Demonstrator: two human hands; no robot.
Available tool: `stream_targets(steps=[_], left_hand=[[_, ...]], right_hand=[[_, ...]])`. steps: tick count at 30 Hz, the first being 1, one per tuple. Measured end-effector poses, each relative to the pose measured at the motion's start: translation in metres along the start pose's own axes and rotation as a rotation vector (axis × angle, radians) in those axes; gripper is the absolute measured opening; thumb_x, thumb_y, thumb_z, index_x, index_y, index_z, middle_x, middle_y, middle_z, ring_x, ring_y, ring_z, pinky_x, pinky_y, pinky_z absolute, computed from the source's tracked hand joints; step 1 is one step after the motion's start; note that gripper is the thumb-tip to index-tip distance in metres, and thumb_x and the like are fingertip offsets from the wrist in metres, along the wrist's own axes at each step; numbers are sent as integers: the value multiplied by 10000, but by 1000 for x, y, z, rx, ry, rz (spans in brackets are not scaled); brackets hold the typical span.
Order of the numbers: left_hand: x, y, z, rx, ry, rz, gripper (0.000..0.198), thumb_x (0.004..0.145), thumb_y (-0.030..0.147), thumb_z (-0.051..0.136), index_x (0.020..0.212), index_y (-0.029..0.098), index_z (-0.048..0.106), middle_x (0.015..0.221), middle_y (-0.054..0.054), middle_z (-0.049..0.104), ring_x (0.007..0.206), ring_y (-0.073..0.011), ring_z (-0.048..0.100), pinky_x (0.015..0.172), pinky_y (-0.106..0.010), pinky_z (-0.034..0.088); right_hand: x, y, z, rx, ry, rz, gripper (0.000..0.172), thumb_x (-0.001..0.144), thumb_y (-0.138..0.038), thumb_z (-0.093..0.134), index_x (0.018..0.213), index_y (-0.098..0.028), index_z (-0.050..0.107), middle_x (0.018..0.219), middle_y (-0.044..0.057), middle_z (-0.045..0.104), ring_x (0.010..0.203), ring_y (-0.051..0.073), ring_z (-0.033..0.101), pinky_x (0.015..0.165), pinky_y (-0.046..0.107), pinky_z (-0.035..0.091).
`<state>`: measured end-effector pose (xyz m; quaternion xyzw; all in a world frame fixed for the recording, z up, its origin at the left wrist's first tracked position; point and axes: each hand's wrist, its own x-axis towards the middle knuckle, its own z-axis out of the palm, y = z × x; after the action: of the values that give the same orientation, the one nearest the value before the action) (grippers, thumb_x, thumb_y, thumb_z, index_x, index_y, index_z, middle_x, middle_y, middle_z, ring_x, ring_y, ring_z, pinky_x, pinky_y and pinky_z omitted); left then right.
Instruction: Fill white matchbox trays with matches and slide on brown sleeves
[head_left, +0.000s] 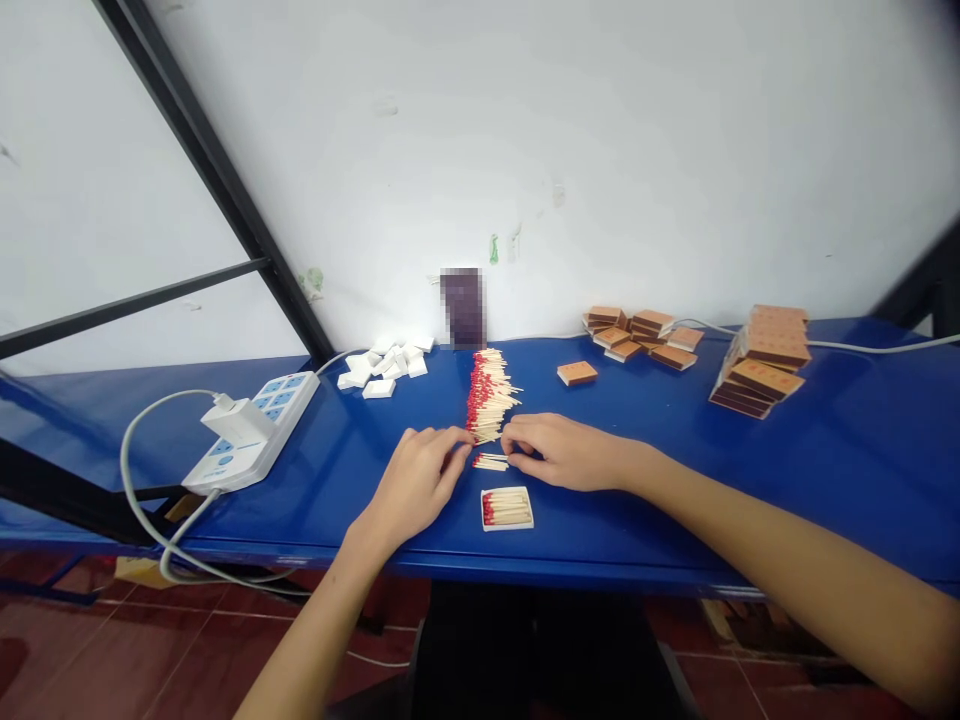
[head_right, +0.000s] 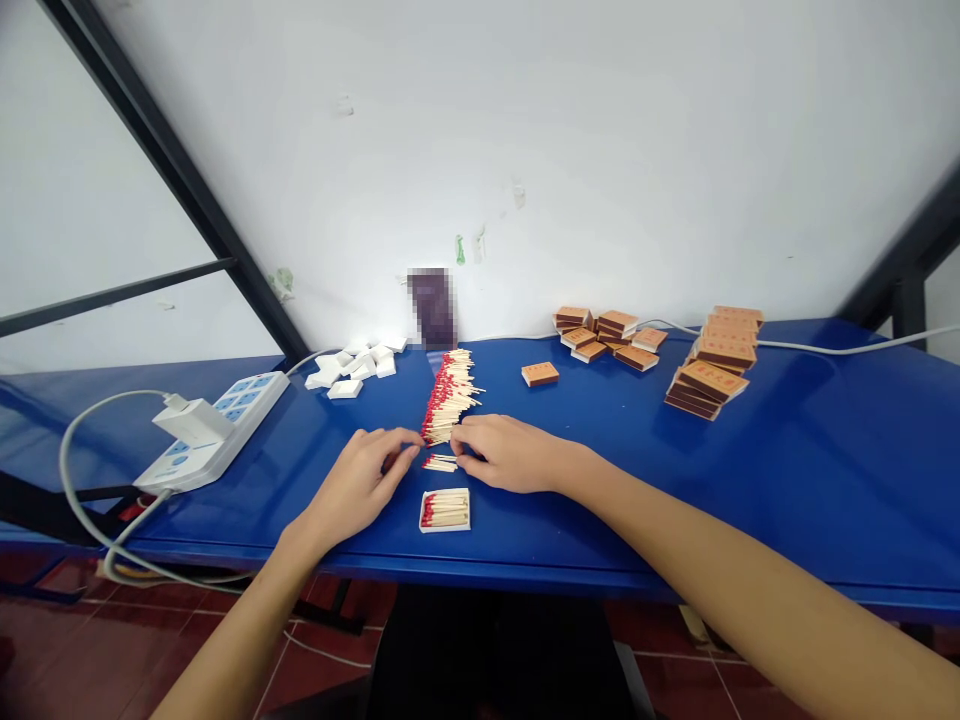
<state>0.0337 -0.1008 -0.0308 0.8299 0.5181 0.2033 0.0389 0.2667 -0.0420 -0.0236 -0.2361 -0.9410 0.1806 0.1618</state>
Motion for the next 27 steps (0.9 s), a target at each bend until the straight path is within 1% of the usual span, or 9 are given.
stream_targets(steps=[2, 3, 6, 8, 14, 18, 22, 24, 27], left_hand=[[-7, 3, 0, -10, -29, -16, 265, 1040, 335, 384, 1137, 238, 612, 864, -2, 665, 823, -196, 611, 816, -347, 392], [-10, 4, 0, -20, -43, -18, 272, 1039, 336, 387, 1174, 243, 604, 866, -1, 662, 823, -193, 610, 816, -344, 391], [-12, 4, 1, -30, -73, -13, 321, 1042, 348, 380, 1281, 262, 575, 969, -21, 645, 895, -198, 600, 812, -329, 398], [-10, 3, 3, -34, -94, -16, 344, 1043, 370, 371, 1293, 275, 587, 976, -28, 619, 889, -196, 588, 795, -318, 406], [-8, 1, 4, -65, -89, -47, 312, 1023, 390, 417, 1158, 256, 664, 960, -30, 576, 843, -181, 576, 769, -296, 428], [-6, 4, -3, -69, -120, -40, 265, 1017, 368, 423, 1078, 235, 644, 964, -26, 582, 863, -189, 578, 741, -292, 425], [-2, 8, -9, -107, -168, -35, 193, 1005, 344, 443, 1000, 223, 594, 916, -2, 593, 819, -175, 570, 714, -292, 409], [-1, 8, -10, -107, -188, -23, 176, 1004, 336, 441, 984, 222, 573, 904, 6, 599, 816, -175, 567, 722, -299, 404], [1, 8, -11, -40, -204, 3, 175, 1004, 337, 432, 976, 222, 560, 947, 0, 603, 877, -197, 570, 770, -327, 396]], right_hand=[[0, -2, 0, -1, 2, 11, 97, 952, -234, 517, 898, -180, 577, 843, 18, 598, 734, 145, 511, 669, 261, 351], [1, -2, 0, -3, 2, 20, 117, 954, -269, 532, 897, -179, 584, 840, 17, 599, 732, 145, 510, 666, 262, 349], [2, -2, 3, -17, -2, 48, 191, 933, -367, 595, 901, -179, 602, 832, 12, 601, 710, 141, 499, 644, 259, 336], [3, -1, 6, -30, 4, 55, 196, 923, -379, 614, 920, -183, 621, 838, 9, 607, 711, 139, 502, 640, 255, 331], [6, -6, 11, -71, 33, 41, 148, 944, -302, 584, 941, -183, 672, 849, 16, 625, 735, 138, 535, 661, 255, 341], [6, -8, 11, -82, 48, 53, 162, 940, -295, 589, 979, -178, 695, 861, 26, 626, 731, 140, 547, 663, 257, 359], [6, -7, 12, -86, 27, 53, 172, 942, -280, 582, 999, -191, 717, 859, 28, 624, 746, 147, 563, 666, 260, 370], [6, -8, 12, -81, 27, 55, 160, 939, -259, 581, 986, -193, 719, 849, 24, 621, 731, 142, 560, 660, 257, 369], [6, -9, 13, -62, 42, 46, 139, 935, -231, 578, 954, -183, 707, 835, 18, 615, 709, 132, 545, 653, 252, 367]])
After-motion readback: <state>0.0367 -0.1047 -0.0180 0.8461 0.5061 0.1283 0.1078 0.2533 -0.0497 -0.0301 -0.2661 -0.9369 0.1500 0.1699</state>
